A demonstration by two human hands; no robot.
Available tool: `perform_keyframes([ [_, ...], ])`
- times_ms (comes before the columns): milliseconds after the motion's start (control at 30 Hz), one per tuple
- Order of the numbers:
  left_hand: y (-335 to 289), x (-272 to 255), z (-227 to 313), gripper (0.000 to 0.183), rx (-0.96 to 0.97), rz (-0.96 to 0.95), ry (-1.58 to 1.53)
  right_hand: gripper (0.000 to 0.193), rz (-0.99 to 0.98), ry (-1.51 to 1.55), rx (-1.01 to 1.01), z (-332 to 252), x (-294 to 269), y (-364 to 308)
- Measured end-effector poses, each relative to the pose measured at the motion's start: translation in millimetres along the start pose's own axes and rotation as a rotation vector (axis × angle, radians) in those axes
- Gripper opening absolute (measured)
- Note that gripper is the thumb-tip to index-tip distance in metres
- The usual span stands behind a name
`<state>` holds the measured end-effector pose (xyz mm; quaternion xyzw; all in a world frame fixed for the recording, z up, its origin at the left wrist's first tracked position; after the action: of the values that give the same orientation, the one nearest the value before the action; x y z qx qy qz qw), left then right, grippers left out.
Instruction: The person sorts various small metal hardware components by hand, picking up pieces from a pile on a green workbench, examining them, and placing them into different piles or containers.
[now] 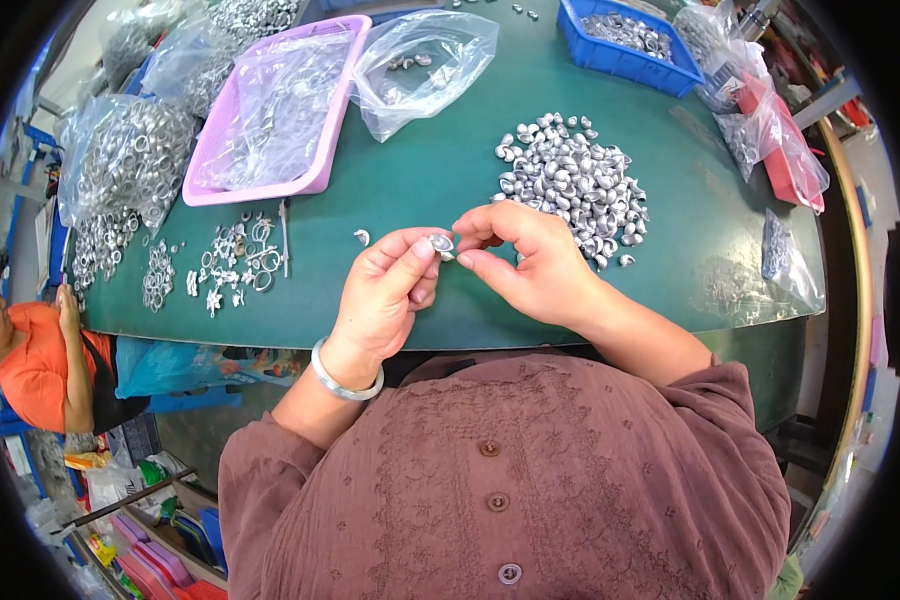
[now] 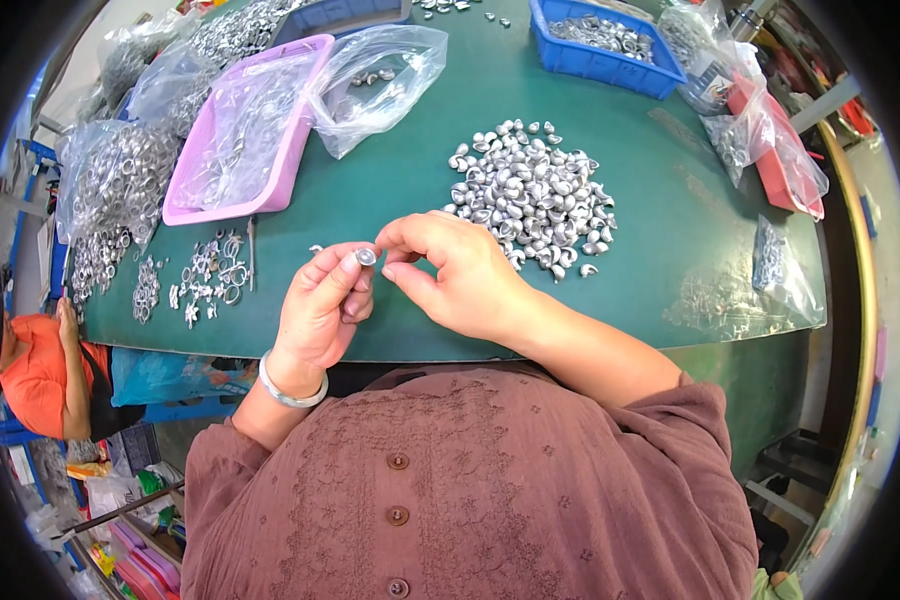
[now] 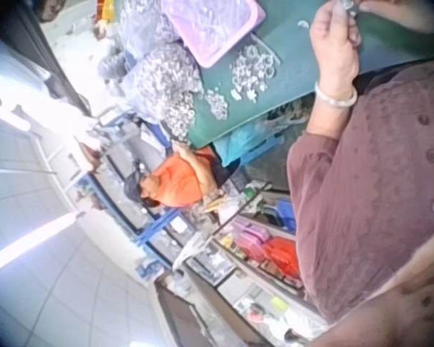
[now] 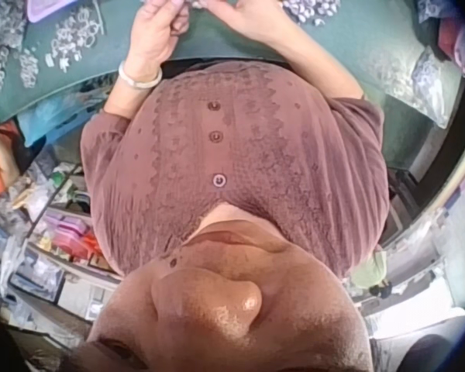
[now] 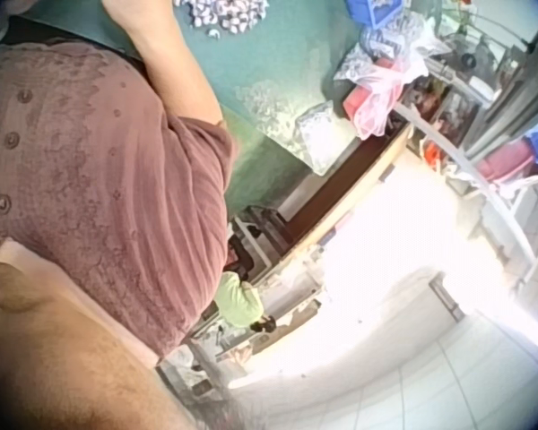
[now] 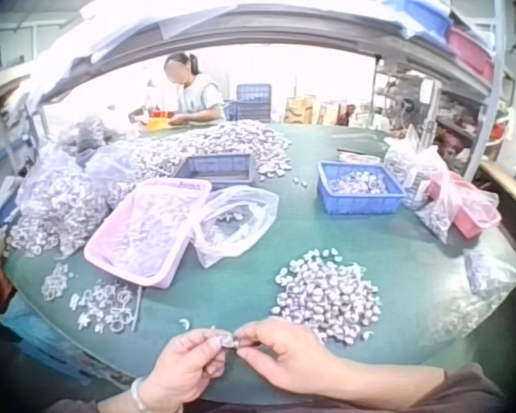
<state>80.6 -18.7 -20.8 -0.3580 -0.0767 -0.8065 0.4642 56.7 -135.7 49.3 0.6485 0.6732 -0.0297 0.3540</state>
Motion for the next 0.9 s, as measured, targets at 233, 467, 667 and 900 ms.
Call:
perform_keyframes([
  [233,-0.1,2.2,-0.5,0.016,0.021,-0.027,-0.007,0.018,0.042,-0.066,-0.082,-7.5,-3.8,-2.1],
  [467,-1.1,1.4,-10.8,0.017,-0.103,-0.063,-0.203,0.017,0.031,-0.090,-0.146,-15.9,-2.1,0.7],
  [667,-1.3,1.3,-11.8,0.015,-0.104,-0.065,-0.221,0.016,0.059,-0.159,-0.216,-22.0,-2.3,1.0],
  [900,-4.8,-0.5,-13.6,0.021,-0.147,0.029,-0.093,0.006,-0.122,0.340,0.275,22.3,12.5,-3.2],
])
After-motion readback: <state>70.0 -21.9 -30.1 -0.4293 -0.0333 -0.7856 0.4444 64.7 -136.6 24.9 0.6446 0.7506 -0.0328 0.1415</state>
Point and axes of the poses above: each hand's wrist, its own y-axis towards the middle knuckle, its own x-axis out of the palm, z = x × y, the point moved 8 cm from there along y, towards the middle knuckle, and after that the axes turned 7 degrees about -y, right-handed, at the moved point
